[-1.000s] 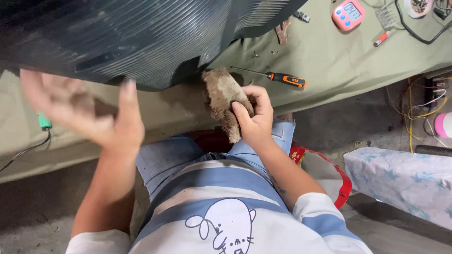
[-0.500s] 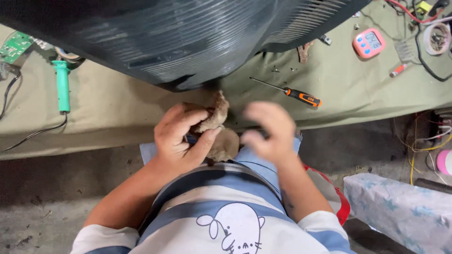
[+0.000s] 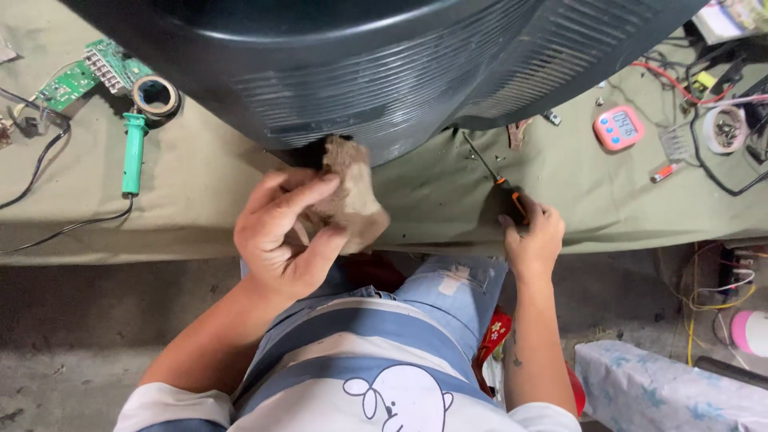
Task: Repairing and cleaning the internal components of a CRT television through a casing opening using a screwdriver and a cloth.
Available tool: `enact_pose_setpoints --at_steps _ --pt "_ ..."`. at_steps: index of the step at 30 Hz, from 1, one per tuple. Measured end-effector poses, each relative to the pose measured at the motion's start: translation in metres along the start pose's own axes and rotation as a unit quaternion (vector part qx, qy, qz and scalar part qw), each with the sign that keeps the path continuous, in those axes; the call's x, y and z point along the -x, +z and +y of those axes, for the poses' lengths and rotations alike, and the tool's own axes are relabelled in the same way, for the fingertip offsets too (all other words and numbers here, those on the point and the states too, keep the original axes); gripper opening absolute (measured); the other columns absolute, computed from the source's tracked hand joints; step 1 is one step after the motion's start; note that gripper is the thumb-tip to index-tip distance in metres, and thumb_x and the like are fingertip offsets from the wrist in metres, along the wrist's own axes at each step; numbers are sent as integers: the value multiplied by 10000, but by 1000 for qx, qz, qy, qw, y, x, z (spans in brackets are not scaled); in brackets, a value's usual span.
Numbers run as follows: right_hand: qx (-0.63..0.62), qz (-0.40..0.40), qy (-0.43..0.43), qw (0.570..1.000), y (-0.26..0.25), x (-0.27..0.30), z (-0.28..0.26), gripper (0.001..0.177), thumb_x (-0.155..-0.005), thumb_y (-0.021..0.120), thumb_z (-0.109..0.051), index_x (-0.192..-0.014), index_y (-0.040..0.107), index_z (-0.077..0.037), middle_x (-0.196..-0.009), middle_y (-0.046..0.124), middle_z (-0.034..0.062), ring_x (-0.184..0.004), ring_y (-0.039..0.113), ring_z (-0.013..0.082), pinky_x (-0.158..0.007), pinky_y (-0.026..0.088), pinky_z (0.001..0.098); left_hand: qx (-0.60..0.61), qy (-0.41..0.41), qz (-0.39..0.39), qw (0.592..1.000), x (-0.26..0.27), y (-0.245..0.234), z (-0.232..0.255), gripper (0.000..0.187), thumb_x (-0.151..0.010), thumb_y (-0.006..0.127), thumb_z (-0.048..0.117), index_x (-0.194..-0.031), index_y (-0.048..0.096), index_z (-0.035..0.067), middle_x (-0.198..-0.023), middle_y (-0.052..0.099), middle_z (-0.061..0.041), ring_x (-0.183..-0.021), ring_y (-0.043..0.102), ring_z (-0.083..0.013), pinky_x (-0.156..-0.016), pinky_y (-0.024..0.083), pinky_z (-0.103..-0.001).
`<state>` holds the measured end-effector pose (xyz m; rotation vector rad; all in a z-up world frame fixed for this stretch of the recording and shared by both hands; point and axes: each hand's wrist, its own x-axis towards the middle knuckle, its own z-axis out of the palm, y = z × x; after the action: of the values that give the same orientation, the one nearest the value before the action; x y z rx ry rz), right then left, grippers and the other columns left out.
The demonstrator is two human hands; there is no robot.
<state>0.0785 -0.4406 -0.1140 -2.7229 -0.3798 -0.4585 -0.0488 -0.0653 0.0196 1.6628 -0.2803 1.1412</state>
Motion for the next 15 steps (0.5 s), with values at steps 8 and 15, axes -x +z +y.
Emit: enact_pose_setpoints --at_steps 8,15 --pt "-438 -135 111 882 -15 33 8 324 -896 692 -256 -1100 700 -4 -743 606 137 -648 531 207 -611 420 328 0 -38 -14 999 -16 5 15 194 -860 782 -23 -1050 760 -52 -882 707 -211 -731 717 -309 -628 568 -382" --pt "-636 -107 76 761 -92 53 -88 455 -898 718 -243 -1246 564 4 -711 534 51 -542 426 94 -812 627 373 -20 -97 -59 993 -10 17 18 215 -982 660 -19 -1197 666 -2 -1133 740 -153 -991 762 -228 -930 610 -310"
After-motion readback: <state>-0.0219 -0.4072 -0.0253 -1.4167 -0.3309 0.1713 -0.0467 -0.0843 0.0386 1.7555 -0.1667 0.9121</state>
